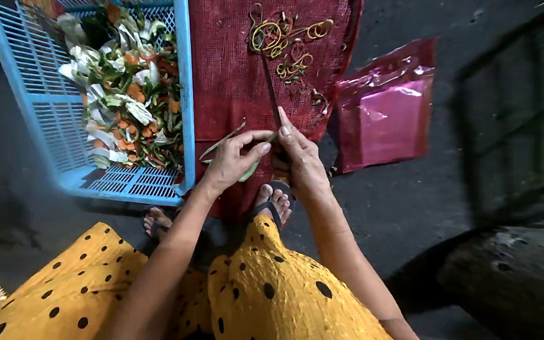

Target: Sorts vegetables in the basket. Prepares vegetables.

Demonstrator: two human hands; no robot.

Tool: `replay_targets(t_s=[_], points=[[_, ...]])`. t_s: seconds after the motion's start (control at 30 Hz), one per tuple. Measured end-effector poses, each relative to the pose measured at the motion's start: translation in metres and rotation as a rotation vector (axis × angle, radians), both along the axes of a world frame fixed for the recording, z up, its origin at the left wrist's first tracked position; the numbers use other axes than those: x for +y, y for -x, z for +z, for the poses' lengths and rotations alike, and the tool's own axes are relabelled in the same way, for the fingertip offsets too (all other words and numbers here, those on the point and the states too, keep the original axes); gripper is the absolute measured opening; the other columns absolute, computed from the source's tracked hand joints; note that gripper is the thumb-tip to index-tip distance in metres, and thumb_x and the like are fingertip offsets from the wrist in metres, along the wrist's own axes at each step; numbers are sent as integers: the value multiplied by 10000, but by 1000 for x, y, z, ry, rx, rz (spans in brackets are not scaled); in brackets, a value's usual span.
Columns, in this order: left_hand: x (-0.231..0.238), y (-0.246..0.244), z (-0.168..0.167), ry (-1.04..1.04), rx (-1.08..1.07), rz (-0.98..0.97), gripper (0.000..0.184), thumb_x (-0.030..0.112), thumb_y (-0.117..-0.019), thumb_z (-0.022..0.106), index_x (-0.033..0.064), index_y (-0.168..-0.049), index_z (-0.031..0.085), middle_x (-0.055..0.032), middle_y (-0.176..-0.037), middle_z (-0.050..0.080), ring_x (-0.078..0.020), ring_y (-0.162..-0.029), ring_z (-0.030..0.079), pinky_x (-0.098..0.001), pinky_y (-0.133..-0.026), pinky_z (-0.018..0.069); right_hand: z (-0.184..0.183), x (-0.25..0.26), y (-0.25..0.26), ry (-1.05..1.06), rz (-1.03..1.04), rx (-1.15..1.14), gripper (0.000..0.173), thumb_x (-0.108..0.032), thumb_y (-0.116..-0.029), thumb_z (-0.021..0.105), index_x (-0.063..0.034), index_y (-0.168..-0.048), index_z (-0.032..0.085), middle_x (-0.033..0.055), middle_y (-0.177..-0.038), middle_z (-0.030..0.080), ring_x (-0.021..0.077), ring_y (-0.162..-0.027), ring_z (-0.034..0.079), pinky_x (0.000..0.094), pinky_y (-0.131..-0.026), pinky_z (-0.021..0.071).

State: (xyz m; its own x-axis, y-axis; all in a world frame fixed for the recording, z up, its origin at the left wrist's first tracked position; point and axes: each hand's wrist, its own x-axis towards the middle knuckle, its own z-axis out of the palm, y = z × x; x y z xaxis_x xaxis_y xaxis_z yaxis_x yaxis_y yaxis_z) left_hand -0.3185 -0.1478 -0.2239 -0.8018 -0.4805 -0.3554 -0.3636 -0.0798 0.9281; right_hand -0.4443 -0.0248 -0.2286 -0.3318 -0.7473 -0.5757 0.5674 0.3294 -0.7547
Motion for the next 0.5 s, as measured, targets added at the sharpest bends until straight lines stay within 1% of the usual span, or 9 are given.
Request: replay_targets(t_s=[0.03,0.07,0.2,0.23,0.3,0.4,0.47,0.5], points=[[0,2,0,-80,22,25,285,138,-1023,612,-1,-1262,684,-81,-1164,726,-89,-1041,688,-287,-959,558,2,0,0,7,8,10,476,-357,-1114,383,-287,-1585,398,-51,-630,450,34,-393,280,172,-343,259],[0,3,0,-108,29,45,281,139,-1021,619,-1,-1255,689,-79,-1154,732,-91,-1033,693,-293,-955,564,3,0,0,10,19,25,474,-349,-1112,393,-285,-1582,409,-50,-626,440,33,-394,277,170,-347,257],[1,6,1,3,9,73,207,130,-1004,650,21,-1158,734,-47,-1047,756,-65,-924,708,-273,-881,583,4,1,0,19,65,78,478,-348,-1110,397,-271,-1581,415,-48,-634,445,37,-408,289,174,-364,267],[1,6,1,68,28,70,195,117,-998,655,15,-1142,739,-54,-1032,758,-64,-905,711,-258,-861,587,5,1,0,12,70,81,478,-347,-1110,398,-270,-1582,415,-46,-621,426,41,-401,282,177,-357,261],[4,5,-1,277,80,55,185,85,-980,662,-5,-1112,755,-93,-1008,756,-92,-897,712,-242,-838,579,6,0,-1,-13,66,60,475,-341,-1111,403,-275,-1582,415,-41,-603,409,43,-386,263,180,-341,248],[7,5,-8,575,112,24,166,64,-964,674,-8,-1075,775,-122,-966,751,-165,-905,717,-282,-843,583,8,-1,-3,-59,36,4,459,-341,-1110,414,-286,-1565,436,-45,-605,404,39,-382,263,177,-332,252],[8,4,-12,694,118,4,158,60,-955,686,4,-1067,782,-122,-971,753,-201,-927,714,-308,-859,577,7,-1,-5,-69,30,-12,454,-350,-1110,408,-284,-1558,442,-46,-629,412,42,-392,276,182,-337,264],[8,4,-13,719,116,-3,157,63,-952,692,10,-1067,783,-120,-978,754,-211,-937,713,-316,-865,576,7,0,-6,-74,26,-20,454,-354,-1110,406,-284,-1558,441,-49,-634,410,43,-394,278,183,-338,266]])
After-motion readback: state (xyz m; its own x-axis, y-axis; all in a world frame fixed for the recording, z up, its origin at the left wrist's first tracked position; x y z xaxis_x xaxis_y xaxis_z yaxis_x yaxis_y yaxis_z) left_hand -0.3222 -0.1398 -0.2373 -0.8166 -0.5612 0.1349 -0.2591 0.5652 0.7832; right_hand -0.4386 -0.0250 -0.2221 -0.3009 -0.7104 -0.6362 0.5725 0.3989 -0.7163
